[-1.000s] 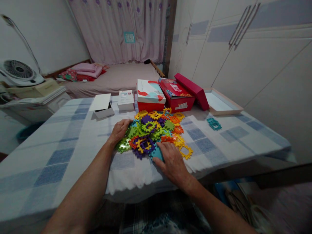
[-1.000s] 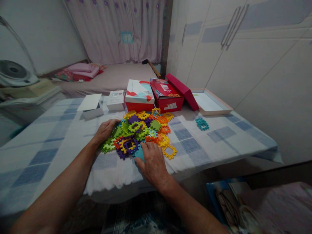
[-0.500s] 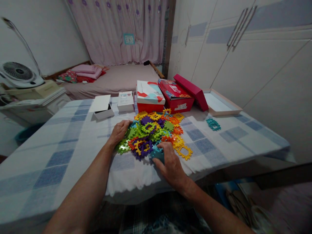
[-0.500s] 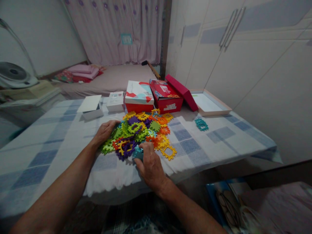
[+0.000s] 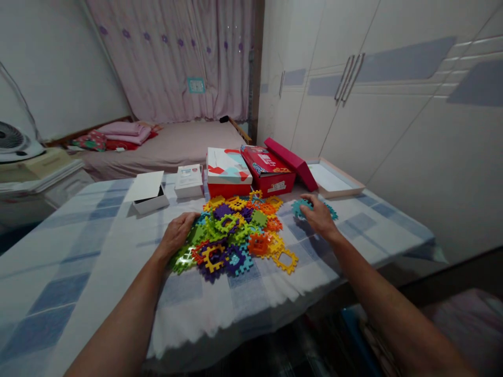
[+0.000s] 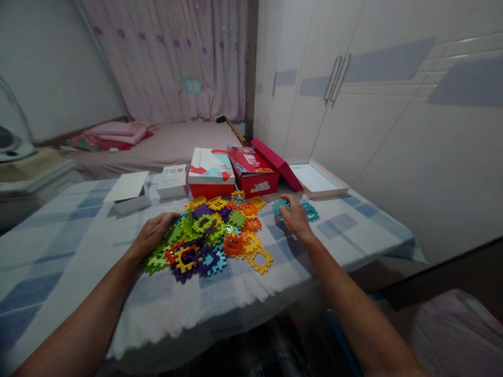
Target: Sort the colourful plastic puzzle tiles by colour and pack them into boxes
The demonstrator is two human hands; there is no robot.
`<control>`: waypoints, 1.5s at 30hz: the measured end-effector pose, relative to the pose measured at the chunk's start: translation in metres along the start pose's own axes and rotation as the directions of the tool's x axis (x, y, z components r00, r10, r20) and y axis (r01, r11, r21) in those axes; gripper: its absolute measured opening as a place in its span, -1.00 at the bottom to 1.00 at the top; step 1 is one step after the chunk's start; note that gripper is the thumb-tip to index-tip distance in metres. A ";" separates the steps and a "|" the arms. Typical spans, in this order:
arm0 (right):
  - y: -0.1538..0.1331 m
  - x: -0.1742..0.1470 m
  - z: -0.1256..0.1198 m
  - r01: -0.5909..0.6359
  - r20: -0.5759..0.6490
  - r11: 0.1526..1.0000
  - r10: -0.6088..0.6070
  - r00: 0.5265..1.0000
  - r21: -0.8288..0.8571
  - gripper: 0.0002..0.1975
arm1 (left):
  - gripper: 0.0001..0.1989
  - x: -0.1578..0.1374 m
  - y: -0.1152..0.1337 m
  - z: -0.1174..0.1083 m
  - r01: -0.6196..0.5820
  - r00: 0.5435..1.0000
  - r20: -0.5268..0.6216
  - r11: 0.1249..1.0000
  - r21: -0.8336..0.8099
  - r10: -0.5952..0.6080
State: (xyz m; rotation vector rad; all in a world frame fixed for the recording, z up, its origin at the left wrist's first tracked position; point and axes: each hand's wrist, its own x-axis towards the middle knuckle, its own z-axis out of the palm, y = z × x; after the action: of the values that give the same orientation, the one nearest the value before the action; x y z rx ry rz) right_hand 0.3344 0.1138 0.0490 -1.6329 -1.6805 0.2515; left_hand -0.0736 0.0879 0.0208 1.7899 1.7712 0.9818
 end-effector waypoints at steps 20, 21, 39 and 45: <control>-0.005 -0.013 0.007 0.262 0.124 0.955 -0.246 0.961 -0.136 -0.55 | -0.44 0.001 -0.004 0.001 0.001 1.000 0.008 1.000 -0.021 -0.001; -0.019 -0.018 0.011 0.353 0.179 0.935 -0.344 0.922 -0.020 -0.57 | -0.45 0.001 -0.003 0.001 -0.001 1.000 0.012 1.000 -0.022 0.001; -0.068 -0.076 0.039 0.389 0.242 0.921 -0.373 0.896 -0.024 -0.71 | -0.49 0.000 0.001 0.000 -0.019 1.000 0.007 1.000 0.011 0.019; -0.074 -0.072 0.046 0.362 0.214 0.931 -0.344 0.914 -0.053 -0.77 | -0.48 0.000 -0.001 0.001 -0.012 1.000 0.003 1.000 0.007 0.012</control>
State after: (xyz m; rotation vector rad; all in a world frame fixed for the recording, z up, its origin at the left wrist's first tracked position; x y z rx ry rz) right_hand 0.2401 0.0525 0.0361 -1.3674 -2.1349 0.1644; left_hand -0.0739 0.0879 0.0196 1.8078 1.7666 0.9783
